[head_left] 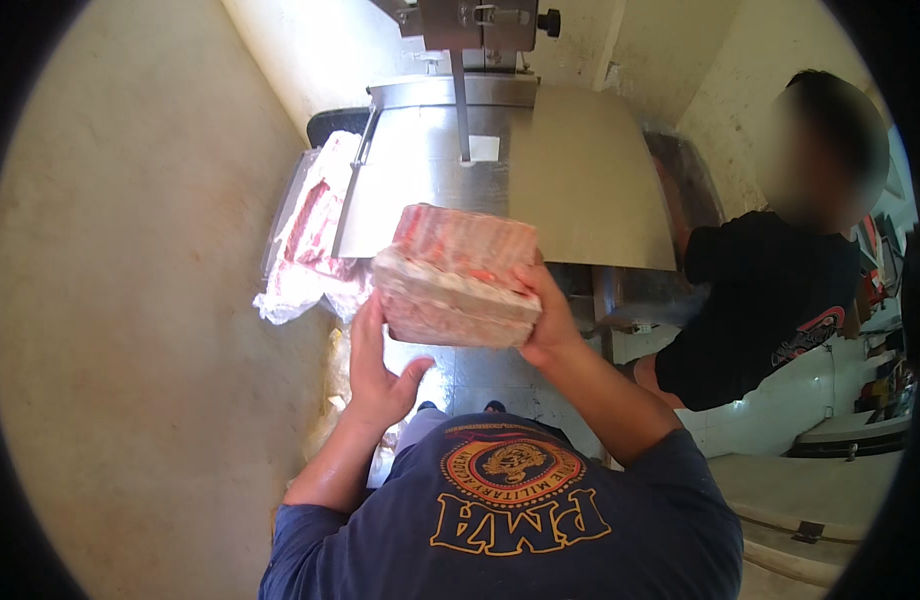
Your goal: The person uses a vertical band saw to cut large slabs of meat into smaller portions. They wipe the machine's surface, position the meat, and operate the saw to slice through the slabs. The cut pieces are then placed into a plastic bag.
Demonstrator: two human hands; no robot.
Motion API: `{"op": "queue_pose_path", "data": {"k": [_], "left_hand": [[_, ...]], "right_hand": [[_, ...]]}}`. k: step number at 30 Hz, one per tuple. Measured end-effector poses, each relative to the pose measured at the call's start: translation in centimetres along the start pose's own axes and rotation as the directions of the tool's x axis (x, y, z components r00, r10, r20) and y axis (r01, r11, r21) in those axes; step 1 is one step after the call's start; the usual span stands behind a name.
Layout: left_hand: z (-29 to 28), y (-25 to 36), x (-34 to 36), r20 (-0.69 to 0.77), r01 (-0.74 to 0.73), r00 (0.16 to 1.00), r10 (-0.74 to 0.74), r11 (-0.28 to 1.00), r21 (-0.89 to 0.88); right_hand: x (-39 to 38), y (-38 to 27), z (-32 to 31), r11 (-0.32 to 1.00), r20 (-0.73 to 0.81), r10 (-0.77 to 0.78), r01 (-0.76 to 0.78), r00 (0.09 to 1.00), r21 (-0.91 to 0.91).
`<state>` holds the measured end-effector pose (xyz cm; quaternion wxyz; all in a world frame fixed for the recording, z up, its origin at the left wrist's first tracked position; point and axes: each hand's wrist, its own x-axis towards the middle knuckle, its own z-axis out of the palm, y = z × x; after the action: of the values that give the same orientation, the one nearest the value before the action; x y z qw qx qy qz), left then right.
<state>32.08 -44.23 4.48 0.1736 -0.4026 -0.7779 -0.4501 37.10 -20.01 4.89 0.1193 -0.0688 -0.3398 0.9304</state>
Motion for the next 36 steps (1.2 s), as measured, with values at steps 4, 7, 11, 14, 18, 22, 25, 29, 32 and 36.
{"op": "queue_pose_path", "data": {"k": [4,7,11,14,18,22,25,29,32,36], "left_hand": [[-0.5,-1.8,4.4,-0.107,0.260,0.958,-0.268,0.962,-0.078],[-0.9,-4.5,5.8,-0.111,0.282,0.950,-0.293,0.953,-0.112],[-1.1,-7.6,6.9,-0.164,0.272,0.946,-0.280,0.960,-0.070],[-0.9,-9.4,7.5,-0.165,0.228,0.959,-0.232,0.973,-0.041],[-0.6,-11.1,8.1,-0.241,0.180,0.951,-0.194,0.980,-0.081],[-0.7,-13.5,7.9,-0.267,0.204,0.931,-0.249,0.962,-0.183],[-1.5,-14.7,8.0,-0.241,0.197,0.939,-0.245,0.958,-0.208],[-1.8,-15.9,8.4,-0.197,0.184,0.947,-0.252,0.934,-0.307],[-2.3,-16.8,8.3,-0.185,0.187,0.947,-0.261,0.921,-0.340],[-2.7,-16.9,8.5,-0.183,0.197,0.942,-0.282,0.904,-0.380]], "right_hand": [[3.4,2.1,1.4,0.993,-0.036,0.034,-0.038,0.999,-0.108],[4.4,2.5,2.0,0.986,0.002,0.084,-0.083,0.996,-0.147],[5.1,-0.9,2.4,0.836,0.007,0.386,-0.347,0.922,-0.424],[6.8,-1.9,1.7,0.636,-0.021,0.418,-0.309,0.908,-0.707],[8.0,-2.7,4.0,0.410,-0.079,0.359,-0.233,0.930,-0.882],[9.2,-3.1,2.5,0.125,0.010,0.230,-0.020,0.973,-0.992],[11.0,-6.7,0.2,0.013,0.059,-0.120,0.061,0.991,-0.998],[19.2,-11.4,-5.9,-0.383,0.146,-0.292,0.024,0.945,-0.923],[24.0,-11.3,-4.9,-0.421,0.198,-0.132,0.126,0.971,-0.898],[26.7,-10.9,-2.8,-0.462,0.079,0.000,0.070,0.997,-0.884]]}}
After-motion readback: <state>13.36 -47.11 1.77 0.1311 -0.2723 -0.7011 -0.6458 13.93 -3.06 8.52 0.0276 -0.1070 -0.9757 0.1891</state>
